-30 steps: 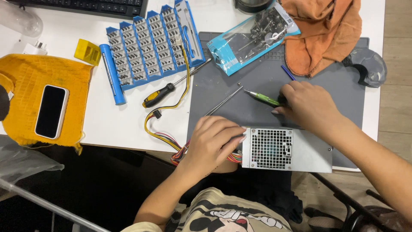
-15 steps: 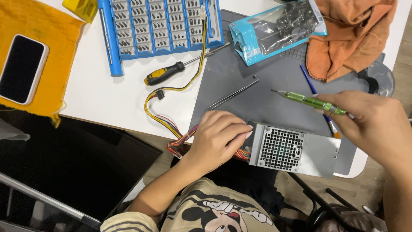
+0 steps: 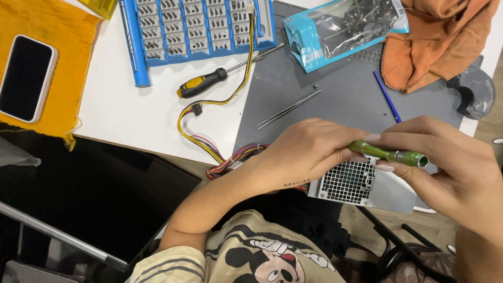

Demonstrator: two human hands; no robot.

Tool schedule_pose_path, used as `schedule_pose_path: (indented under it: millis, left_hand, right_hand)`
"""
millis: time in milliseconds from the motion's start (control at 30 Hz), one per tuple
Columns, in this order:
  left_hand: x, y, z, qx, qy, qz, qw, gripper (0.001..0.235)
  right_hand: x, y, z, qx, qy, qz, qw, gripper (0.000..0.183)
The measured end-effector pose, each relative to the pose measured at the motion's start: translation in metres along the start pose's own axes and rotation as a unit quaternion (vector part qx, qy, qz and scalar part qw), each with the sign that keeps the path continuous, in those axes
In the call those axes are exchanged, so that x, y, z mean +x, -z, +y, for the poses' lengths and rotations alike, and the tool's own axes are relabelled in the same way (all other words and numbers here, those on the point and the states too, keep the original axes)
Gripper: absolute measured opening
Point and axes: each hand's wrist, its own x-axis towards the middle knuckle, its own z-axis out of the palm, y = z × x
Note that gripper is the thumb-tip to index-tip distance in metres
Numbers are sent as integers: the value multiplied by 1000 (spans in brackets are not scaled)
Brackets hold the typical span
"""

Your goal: The person selects screws from a bag, places them into the holes of a computer power supply unit, and uses a screwdriver to tighten them. The person handles the power supply, screws, and screwdriver throughout the clip.

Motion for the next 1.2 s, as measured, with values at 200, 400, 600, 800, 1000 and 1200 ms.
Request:
schedule_pose_path:
  millis: [200,400,600,800,1000,1200]
  left_hand:
    - [-17,29,12,-33,67,63,995,38]
    - [-35,29,14,-9,93,101,991,28]
    - [-34,29,17,16,78,101,992,27]
    - [-26,35,30,23,60,109,992,24]
    - [-14,44,50,36,28,121,992,24]
    - [-6,47,62,22,-1,114,993,19]
  right_hand:
    - [-20,-22,21,13,-56,40,998,22]
    - [-24,-35,35,26,-53,40,997,18]
    - [-22,-39,37,13,-41,38,998,16]
    - [-19,-41,31,-9,-17,37,999,18]
    - [-16,-43,26,-22,11,38,999,20]
    - [-16,-41,22,-20,14,55,998,17]
